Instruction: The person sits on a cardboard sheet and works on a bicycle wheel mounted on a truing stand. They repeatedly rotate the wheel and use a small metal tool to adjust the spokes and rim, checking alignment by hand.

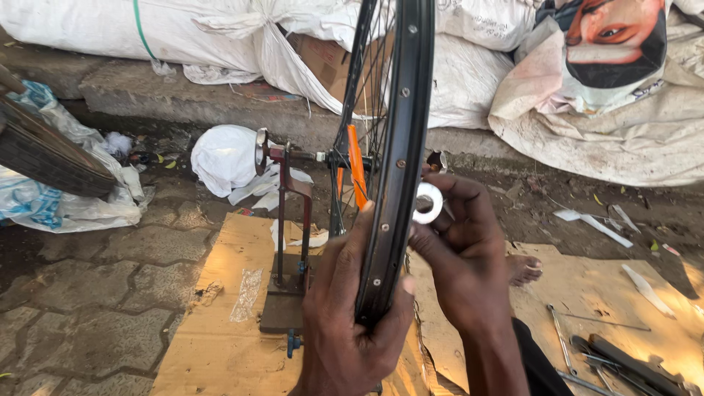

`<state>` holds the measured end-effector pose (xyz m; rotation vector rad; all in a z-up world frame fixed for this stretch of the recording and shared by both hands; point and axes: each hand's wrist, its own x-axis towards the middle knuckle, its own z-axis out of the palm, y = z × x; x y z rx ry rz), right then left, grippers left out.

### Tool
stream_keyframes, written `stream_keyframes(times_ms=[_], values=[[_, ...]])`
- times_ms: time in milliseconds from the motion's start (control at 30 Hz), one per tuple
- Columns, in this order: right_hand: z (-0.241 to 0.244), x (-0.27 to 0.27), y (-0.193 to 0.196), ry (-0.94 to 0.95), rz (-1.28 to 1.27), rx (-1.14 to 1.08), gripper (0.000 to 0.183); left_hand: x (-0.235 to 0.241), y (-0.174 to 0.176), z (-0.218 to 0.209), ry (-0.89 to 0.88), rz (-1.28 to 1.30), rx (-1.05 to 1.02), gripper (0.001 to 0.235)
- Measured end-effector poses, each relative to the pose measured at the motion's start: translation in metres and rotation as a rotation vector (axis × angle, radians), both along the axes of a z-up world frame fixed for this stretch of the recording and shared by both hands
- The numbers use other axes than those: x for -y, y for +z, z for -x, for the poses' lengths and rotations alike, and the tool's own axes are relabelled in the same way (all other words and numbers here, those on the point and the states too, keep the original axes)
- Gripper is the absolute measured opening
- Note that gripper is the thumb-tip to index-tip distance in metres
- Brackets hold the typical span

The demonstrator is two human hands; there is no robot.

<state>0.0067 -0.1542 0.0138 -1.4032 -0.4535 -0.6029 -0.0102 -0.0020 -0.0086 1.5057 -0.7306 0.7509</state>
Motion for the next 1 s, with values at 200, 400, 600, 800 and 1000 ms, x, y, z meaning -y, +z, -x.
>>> stream_keyframes(times_ms=[200,400,600,800,1000], values=[[-0.044,0.004,0.005,0.212,-0.155,0.196,0.046,0.0,0.0,0.006,0.128,-0.02,0.029,0.078],[-0.062,0.006,0.006,0.076,0.128,0.051,0.041,0.0,-0.007,0.004,0.05,0.046,0.012,0.074],[-0.064,0.0,0.024,0.177,0.106,0.018,0.035,0.002,-0.008,0.003,0.04,0.069,0.016,0.073],[-0.06,-0.028,0.04,0.333,-0.115,0.124,0.031,0.004,-0.008,0.004,0.051,0.093,0.086,0.071],[-0.06,-0.01,0.05,0.587,0.161,0.16,0.033,-0.004,-0.012,0.006,0.006,0.075,-0.011,0.073]])
